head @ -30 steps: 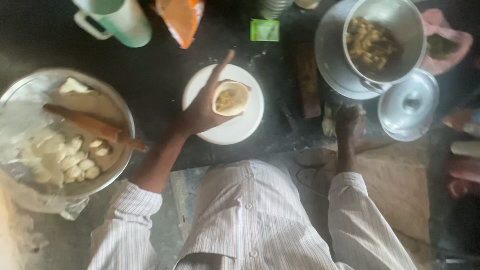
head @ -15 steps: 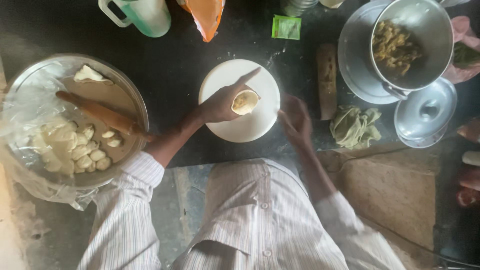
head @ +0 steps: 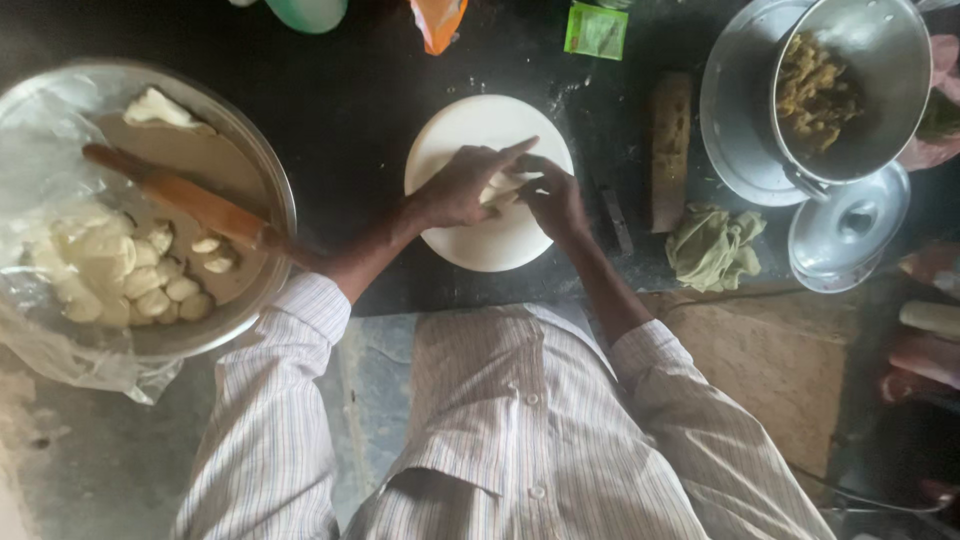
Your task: The person folds a semi-circular dough wrapper into a cone, fills it with a cooked mixture from a pot, and seals the edges to form a samosa. They repeat this process with additional dough pieces, placing finished samosas on a tray.
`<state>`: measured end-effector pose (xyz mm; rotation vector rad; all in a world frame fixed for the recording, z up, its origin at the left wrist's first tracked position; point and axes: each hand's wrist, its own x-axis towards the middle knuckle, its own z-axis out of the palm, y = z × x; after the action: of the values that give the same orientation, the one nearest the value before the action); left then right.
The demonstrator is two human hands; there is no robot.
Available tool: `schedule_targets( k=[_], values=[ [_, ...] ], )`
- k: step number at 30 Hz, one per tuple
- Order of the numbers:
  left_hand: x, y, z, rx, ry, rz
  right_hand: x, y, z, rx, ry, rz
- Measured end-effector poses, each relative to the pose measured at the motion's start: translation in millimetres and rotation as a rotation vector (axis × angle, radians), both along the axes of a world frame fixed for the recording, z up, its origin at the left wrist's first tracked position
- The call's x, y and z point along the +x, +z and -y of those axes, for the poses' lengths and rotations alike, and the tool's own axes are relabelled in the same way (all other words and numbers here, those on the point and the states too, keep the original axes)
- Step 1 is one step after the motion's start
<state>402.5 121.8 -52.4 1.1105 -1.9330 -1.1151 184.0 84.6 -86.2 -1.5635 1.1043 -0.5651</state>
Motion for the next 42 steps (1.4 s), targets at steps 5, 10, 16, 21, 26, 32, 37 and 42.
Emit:
schedule_targets(
  k=[5, 10, 16, 21, 26, 32, 37, 42],
  values=[
    [-0.6, -16.5, -41.8, -0.28, 0.371, 0.03, 1.2, 22.9, -2.2, -0.405, 0.063, -0.168],
    [-20.8, -47.9, -73.0, -0.406, 0.639, 0.122, -2.4, 40.6, -4.2, -0.727, 0.271, -0.292],
    [-45.8, -59.4, -81.3, -0.341, 0.684, 0.299, -13.1, 38.9, 2.1, -0.653, 0.315, -0.133],
    [-65.1, -45.8, -73.4, -0.401, 0.753, 0.322, -22.3, 30.3, 8.0, -0.477, 0.248, -0.099],
    [-76.4, -33.3, -69.3, -0.429, 0.791, 0.305, -30.5, 29.9, 15.4, -0.304, 0.207, -0.269],
    [-85.6, -31.2, -67.8, -0.446, 0.783, 0.228, -45.6, 39.1, 13.7, -0.949, 0.424, -0.142],
    [-89.7, -32.3, -71.5, -0.374, 0.813, 0.271, -53.1, 41.4, 14.8, -0.955, 0.461, -0.216],
    [-88.8, -31.8, -71.4, -0.441, 0.779, 0.232, -55.6, 45.3, 21.0, -0.958, 0.437, -0.186]
  ],
)
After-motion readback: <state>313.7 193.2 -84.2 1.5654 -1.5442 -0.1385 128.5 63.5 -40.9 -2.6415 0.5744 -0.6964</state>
